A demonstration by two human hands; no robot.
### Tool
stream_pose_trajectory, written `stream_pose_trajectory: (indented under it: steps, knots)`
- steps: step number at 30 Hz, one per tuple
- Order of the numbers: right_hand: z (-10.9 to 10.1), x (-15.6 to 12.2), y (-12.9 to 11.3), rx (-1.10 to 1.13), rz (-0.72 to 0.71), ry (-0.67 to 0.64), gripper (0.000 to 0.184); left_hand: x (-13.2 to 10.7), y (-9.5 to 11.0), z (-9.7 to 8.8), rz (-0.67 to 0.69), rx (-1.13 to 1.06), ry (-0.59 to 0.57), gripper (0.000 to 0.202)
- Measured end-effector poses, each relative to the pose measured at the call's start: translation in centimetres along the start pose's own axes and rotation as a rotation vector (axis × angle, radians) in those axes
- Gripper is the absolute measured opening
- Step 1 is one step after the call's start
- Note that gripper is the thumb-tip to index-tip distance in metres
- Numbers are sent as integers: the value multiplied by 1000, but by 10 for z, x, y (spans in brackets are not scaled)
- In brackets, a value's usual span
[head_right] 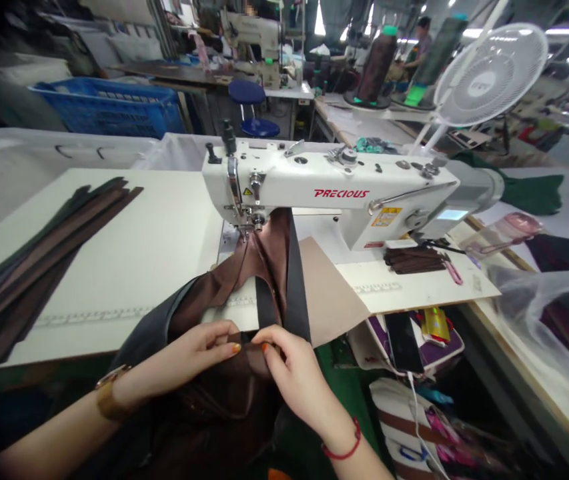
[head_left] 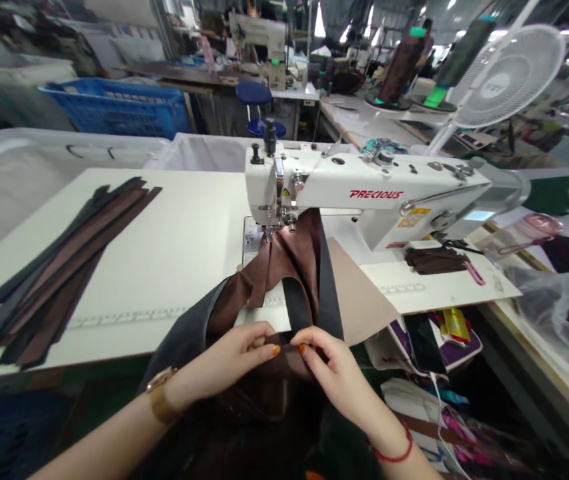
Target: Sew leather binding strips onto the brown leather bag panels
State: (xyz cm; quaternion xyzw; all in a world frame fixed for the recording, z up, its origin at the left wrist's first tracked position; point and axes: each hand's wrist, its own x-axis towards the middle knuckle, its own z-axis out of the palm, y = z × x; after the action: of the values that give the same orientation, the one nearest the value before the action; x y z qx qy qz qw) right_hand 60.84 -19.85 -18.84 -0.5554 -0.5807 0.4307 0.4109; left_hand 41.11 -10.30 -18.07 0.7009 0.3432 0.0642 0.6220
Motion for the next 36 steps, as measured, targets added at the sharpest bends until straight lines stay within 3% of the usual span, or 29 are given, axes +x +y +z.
stream_pose_trajectory:
  steps: [4,13,18,24,29,36]
  knots:
    - [-1,2,-3,-100,-23,-65,33,-4,1,0,33,24,53,16]
    - [-2,0,-11,-164,5,-78,28,-8,-5,6,47,7,118,19]
    - [-1,-3,-12,-316,-26,-123,27,-9,-14,9,83,158,146,16]
    - [2,-4,-9,-558,-80,-155,21,-9,-28,5,243,317,158,16]
    - [-1,-3,-9,-605,-112,-183,19,-7,-38,2,309,406,182,18]
    - [-6,-1,-9,-592,-141,-215,14,-7,-40,-3,293,483,139,21]
